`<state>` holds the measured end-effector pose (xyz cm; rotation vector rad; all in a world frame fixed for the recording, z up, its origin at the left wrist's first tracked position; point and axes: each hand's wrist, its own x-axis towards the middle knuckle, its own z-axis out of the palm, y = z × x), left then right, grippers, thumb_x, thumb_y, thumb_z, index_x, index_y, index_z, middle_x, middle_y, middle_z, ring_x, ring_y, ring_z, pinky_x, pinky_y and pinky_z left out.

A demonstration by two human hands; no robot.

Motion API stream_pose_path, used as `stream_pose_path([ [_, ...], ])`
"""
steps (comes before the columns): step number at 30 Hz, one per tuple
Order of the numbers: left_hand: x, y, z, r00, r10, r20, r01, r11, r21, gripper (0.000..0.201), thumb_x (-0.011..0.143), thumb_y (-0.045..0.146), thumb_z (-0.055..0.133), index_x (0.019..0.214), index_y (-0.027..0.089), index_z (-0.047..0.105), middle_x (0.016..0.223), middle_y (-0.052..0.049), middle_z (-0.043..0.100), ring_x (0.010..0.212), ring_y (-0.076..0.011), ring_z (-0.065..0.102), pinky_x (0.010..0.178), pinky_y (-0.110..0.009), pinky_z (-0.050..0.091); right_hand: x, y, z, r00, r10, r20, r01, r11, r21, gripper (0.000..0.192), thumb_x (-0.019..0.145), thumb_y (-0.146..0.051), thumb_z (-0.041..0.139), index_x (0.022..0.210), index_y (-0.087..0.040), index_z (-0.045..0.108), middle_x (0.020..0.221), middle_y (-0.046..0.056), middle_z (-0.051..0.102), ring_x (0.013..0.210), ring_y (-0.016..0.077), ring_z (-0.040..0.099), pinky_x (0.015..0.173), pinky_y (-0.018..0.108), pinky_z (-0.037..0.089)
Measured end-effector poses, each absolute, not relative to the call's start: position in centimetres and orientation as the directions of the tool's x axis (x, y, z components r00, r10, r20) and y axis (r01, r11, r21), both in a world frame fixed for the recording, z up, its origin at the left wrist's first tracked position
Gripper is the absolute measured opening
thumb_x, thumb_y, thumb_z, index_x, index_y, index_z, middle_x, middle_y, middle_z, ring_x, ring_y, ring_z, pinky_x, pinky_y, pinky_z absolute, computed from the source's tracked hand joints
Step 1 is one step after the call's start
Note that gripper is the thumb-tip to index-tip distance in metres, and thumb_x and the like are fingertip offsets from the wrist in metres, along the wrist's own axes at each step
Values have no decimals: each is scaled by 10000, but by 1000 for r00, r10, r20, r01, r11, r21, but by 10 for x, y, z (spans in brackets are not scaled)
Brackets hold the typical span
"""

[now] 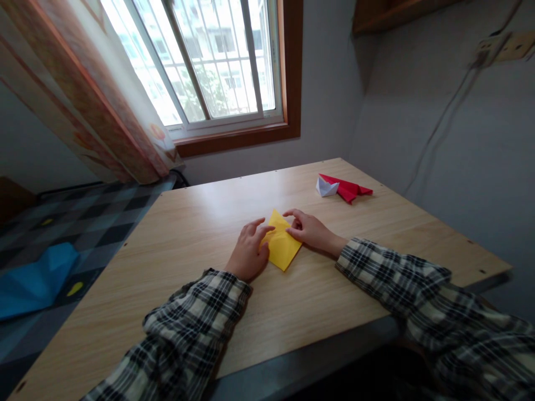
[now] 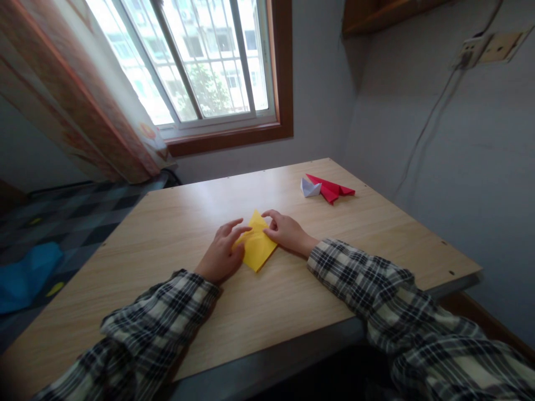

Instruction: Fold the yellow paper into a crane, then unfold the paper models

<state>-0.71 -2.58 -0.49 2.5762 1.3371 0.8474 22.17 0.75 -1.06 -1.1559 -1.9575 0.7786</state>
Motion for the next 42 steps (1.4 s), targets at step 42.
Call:
stream_pose_path([
  [42,-5,-32,-1,570,819,63,806,-572,151,877,858,732,522,1494,133,443,1599,-179,383,1488,-352,323,1233,-539,218,239,21,-11,-440,884,156,174,255,-951,264,719,-94,540,929,-177,677,898,48,675,788,158,588,737,285,477],
])
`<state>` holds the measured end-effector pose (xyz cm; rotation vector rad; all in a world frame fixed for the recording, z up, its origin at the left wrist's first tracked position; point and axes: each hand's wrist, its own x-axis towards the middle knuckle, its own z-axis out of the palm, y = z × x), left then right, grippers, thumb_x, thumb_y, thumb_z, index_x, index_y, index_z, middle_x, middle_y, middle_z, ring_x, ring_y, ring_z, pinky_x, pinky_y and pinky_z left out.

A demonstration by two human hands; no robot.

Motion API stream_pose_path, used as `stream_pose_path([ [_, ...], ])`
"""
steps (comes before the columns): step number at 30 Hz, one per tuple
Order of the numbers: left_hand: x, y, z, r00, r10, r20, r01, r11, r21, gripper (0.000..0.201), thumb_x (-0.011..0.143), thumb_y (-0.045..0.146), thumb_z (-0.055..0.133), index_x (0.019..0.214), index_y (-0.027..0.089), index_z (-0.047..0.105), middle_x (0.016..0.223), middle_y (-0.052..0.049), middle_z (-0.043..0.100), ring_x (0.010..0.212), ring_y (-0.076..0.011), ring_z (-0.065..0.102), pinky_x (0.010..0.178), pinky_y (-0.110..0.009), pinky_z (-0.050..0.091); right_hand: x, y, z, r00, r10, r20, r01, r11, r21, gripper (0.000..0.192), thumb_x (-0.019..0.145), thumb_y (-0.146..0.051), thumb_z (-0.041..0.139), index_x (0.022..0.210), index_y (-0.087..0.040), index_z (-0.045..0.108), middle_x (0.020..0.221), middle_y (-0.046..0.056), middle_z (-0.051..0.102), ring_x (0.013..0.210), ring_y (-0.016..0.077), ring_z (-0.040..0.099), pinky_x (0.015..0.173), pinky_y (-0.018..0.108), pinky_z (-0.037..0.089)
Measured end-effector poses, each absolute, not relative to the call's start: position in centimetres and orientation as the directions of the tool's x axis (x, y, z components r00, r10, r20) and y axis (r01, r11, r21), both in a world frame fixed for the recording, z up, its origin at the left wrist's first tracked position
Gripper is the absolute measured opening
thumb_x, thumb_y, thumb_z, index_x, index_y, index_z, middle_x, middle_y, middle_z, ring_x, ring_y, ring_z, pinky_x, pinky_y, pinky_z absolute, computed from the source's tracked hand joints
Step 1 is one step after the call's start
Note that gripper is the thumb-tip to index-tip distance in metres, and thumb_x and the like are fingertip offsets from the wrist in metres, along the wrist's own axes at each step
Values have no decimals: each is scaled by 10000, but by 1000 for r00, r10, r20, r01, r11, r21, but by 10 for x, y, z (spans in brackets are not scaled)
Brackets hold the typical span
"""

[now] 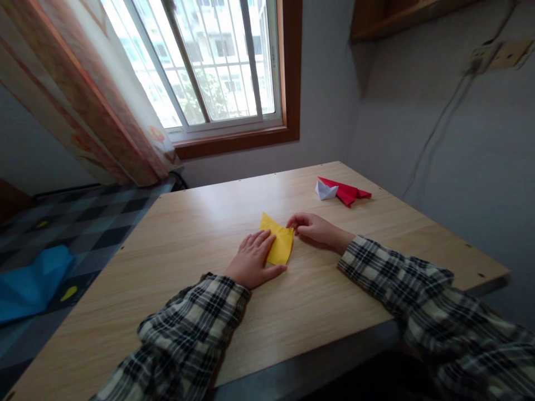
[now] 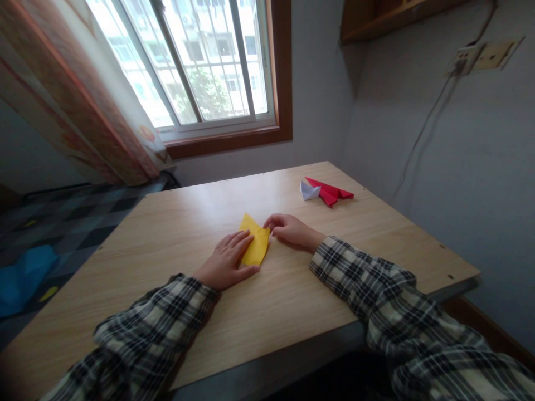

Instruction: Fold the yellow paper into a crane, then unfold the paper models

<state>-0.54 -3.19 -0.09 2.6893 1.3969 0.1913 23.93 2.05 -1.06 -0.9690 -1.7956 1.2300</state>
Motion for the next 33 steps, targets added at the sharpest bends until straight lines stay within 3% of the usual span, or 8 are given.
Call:
stream_pose_path([
  [8,1,-37,8,564,826,21,814,-560,153,879,859,718,552,1507,135,436,1614,-170,360,1498,-354,305,1237,-564,184,242,18,-6,-545,830,118,204,268,-942,239,731,-152,585,948,-165,685,876,30,664,777,153,570,692,269,438],
  [14,0,-36,7,569,822,27,809,-565,164,650,1002,584,385,1502,173,447,1599,-131,401,1502,-305,313,1237,-568,186,243,19,-4,-574,812,104,230,282,-931,234,737,-161,586,948,-163,688,903,35,674,815,160,581,719,271,450],
  [18,0,-35,4,586,810,36,798,-584,147,685,960,590,486,1497,164,455,1586,-139,421,1497,-313,319,1239,-568,181,245,18,-5,-576,809,117,221,292,-930,221,750,-167,596,948,-169,694,922,39,685,835,167,594,739,281,463],
  [26,-2,-35,2,603,794,79,777,-607,164,655,959,602,473,1484,212,474,1563,-132,456,1470,-318,361,1221,-577,214,245,16,0,-567,812,138,314,367,-876,231,868,-311,625,1018,-157,710,871,35,682,790,167,584,715,285,447],
  [33,-2,-36,4,603,794,75,779,-606,159,667,956,605,481,1482,197,475,1570,-132,445,1474,-320,350,1226,-569,211,237,13,3,-522,830,195,417,448,-791,216,841,-198,573,990,-149,722,813,26,673,738,152,572,689,273,428],
])
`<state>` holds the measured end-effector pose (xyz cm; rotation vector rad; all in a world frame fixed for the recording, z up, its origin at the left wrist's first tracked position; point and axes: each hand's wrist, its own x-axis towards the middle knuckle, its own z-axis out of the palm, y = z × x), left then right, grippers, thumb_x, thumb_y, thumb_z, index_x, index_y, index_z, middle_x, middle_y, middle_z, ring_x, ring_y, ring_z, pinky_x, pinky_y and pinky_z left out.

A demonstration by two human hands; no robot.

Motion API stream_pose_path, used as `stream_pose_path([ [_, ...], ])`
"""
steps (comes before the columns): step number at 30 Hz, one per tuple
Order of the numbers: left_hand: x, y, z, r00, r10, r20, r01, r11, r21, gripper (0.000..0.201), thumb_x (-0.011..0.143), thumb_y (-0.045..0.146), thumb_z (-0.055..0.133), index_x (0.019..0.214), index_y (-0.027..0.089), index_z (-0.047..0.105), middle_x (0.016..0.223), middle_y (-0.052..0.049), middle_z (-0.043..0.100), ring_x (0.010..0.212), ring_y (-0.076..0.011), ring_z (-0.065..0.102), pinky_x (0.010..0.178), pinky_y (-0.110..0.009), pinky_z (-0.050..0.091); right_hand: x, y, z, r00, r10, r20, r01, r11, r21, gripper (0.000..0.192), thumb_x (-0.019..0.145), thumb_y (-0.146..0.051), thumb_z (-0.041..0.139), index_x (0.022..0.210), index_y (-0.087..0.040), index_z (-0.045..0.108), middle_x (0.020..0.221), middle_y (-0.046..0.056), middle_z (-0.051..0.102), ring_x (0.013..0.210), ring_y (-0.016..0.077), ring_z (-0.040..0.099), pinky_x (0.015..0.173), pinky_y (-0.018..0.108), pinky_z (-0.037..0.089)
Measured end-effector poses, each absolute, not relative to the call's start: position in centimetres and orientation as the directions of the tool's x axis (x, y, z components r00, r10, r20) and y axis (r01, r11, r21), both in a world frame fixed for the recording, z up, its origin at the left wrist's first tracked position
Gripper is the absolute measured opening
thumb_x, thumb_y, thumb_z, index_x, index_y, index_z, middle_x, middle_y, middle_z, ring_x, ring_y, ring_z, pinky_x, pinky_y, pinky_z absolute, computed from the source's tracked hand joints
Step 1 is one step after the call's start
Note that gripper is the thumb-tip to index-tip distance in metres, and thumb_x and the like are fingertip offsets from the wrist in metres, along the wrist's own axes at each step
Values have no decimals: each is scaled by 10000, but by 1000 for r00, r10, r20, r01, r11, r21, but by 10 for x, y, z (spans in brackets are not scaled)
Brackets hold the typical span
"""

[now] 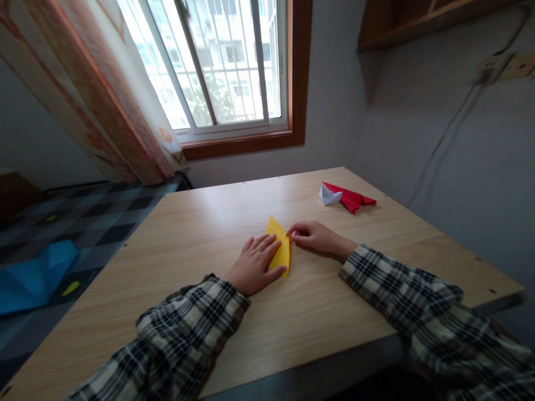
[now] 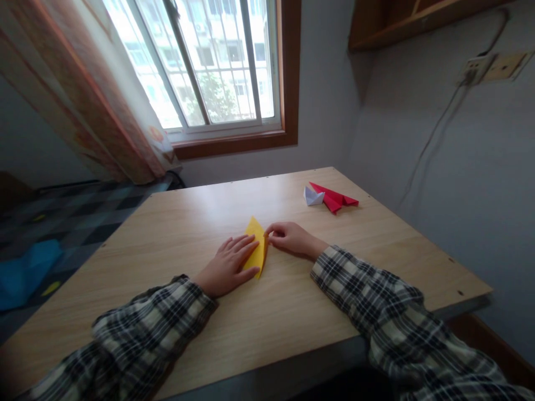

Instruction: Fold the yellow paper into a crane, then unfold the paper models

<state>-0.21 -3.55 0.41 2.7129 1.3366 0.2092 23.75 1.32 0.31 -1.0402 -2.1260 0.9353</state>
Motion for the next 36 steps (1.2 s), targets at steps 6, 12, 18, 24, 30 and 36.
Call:
stream_pose_path([
  [6,-2,-35,2,588,803,98,790,-596,143,678,936,608,516,1448,163,512,1567,-160,436,1470,-343,344,1227,-572,217,233,15,-2,-492,849,191,446,435,-783,236,863,-235,596,1062,-155,695,744,5,648,670,143,563,631,265,416],
  [12,-2,-35,3,587,803,101,783,-595,181,721,927,606,518,1472,136,462,1544,-175,462,1464,-345,355,1225,-567,230,233,14,-4,-447,866,224,484,445,-754,127,839,-239,638,937,-175,587,740,-9,613,659,141,547,584,254,387],
  [18,-4,-34,-1,588,801,118,775,-599,203,733,916,581,529,1485,130,424,1539,-177,466,1460,-338,358,1227,-552,229,235,13,-3,-516,827,225,470,492,-733,102,853,-222,608,937,-175,643,733,-10,616,655,134,537,608,255,386],
  [24,-3,-35,-1,588,801,110,774,-597,209,804,899,596,549,1528,136,352,1555,-176,447,1454,-345,365,1228,-543,223,237,14,-4,-532,818,220,476,503,-721,113,847,-251,638,918,-172,679,717,-13,607,645,130,519,604,256,371],
  [30,-2,-36,0,590,798,123,764,-601,235,834,898,565,565,1567,161,276,1560,-171,442,1452,-350,368,1217,-557,239,237,12,-3,-541,814,212,482,507,-715,115,836,-253,649,900,-176,706,694,-17,604,633,126,508,603,255,356],
  [36,-2,-36,-1,587,801,121,768,-598,229,783,910,535,556,1554,163,312,1557,-165,448,1458,-344,363,1224,-563,228,237,11,-2,-539,816,208,480,501,-720,133,839,-234,642,915,-173,733,697,-11,616,638,125,521,609,252,362],
])
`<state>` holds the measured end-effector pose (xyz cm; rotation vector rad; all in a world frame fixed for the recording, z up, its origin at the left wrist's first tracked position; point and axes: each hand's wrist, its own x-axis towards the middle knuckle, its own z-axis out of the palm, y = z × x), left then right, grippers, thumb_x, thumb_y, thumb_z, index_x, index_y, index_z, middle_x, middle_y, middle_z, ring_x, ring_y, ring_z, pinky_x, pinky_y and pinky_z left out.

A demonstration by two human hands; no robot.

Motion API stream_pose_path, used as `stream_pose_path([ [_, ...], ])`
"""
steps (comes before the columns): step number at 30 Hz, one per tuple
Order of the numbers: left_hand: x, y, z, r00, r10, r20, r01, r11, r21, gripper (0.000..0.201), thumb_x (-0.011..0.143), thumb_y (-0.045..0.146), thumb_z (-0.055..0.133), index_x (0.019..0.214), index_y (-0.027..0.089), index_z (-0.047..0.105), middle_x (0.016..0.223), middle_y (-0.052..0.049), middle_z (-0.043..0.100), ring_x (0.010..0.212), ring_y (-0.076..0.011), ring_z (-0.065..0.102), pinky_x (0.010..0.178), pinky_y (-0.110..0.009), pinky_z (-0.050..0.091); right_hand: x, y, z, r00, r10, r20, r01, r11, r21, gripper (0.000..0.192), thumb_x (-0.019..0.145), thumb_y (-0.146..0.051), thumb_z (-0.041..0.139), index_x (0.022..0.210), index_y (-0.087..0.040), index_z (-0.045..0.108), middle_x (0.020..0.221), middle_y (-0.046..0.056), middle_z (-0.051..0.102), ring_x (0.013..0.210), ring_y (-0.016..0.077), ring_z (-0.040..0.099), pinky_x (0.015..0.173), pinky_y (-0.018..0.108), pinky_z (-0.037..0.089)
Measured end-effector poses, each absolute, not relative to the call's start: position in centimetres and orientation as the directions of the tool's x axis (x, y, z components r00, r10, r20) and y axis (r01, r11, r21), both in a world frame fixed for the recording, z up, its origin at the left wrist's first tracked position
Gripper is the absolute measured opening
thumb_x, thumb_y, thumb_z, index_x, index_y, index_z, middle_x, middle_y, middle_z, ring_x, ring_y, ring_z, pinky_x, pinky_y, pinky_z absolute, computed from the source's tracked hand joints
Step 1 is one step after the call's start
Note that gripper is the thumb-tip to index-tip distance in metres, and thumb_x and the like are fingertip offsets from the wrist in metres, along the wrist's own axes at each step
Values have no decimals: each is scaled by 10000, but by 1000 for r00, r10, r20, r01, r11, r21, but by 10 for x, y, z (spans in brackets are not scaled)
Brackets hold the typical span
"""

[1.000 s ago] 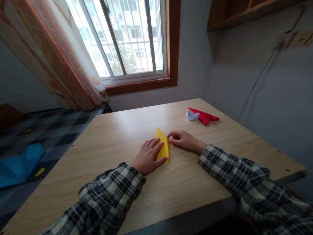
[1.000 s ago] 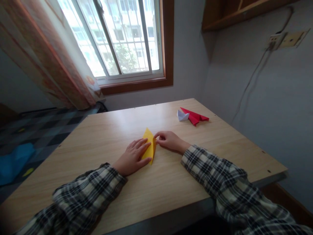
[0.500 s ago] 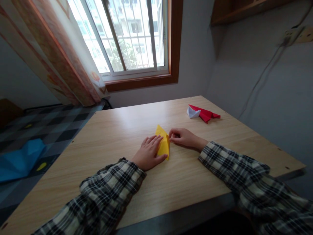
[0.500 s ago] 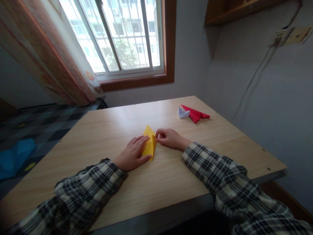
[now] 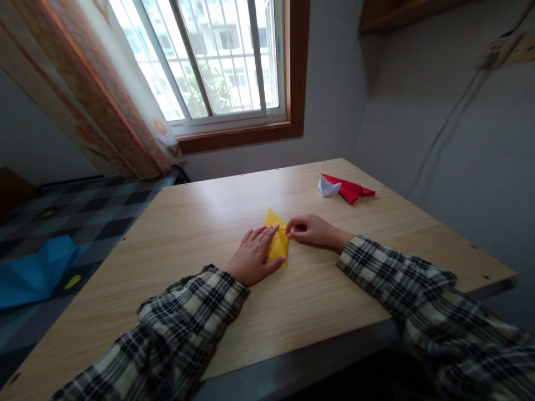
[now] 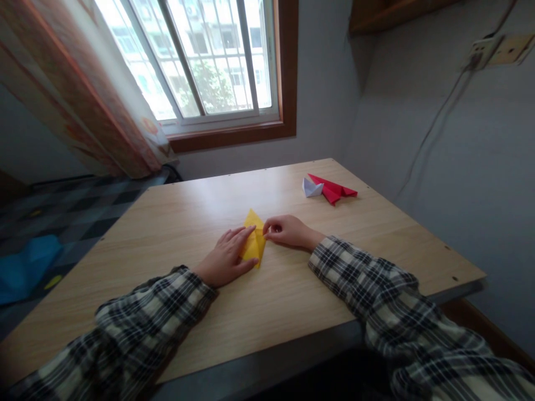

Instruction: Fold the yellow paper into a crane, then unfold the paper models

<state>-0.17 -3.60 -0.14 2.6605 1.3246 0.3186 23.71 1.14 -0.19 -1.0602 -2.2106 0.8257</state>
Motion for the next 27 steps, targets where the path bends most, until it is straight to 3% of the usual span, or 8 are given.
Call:
stream_pose_path([
  [11,0,-38,1,600,793,102,780,-609,142,528,970,461,481,1406,166,528,1553,-163,454,1470,-320,360,1228,-554,226,238,15,-5,-546,804,236,500,539,-678,156,857,-235,637,919,-167,763,732,9,647,661,131,534,628,257,374],
  [21,1,-38,2,606,791,88,782,-612,120,511,1021,450,384,1415,162,535,1544,-150,475,1468,-311,367,1221,-570,232,239,16,-6,-555,794,247,503,558,-660,150,862,-213,632,910,-161,765,752,16,663,675,128,539,636,248,377],
  [27,2,-39,4,594,801,76,794,-599,105,599,1005,550,408,1431,145,523,1571,-169,433,1476,-325,352,1226,-559,229,238,17,-6,-555,797,239,519,556,-649,158,869,-225,642,925,-157,773,763,27,686,677,129,546,642,250,383],
])
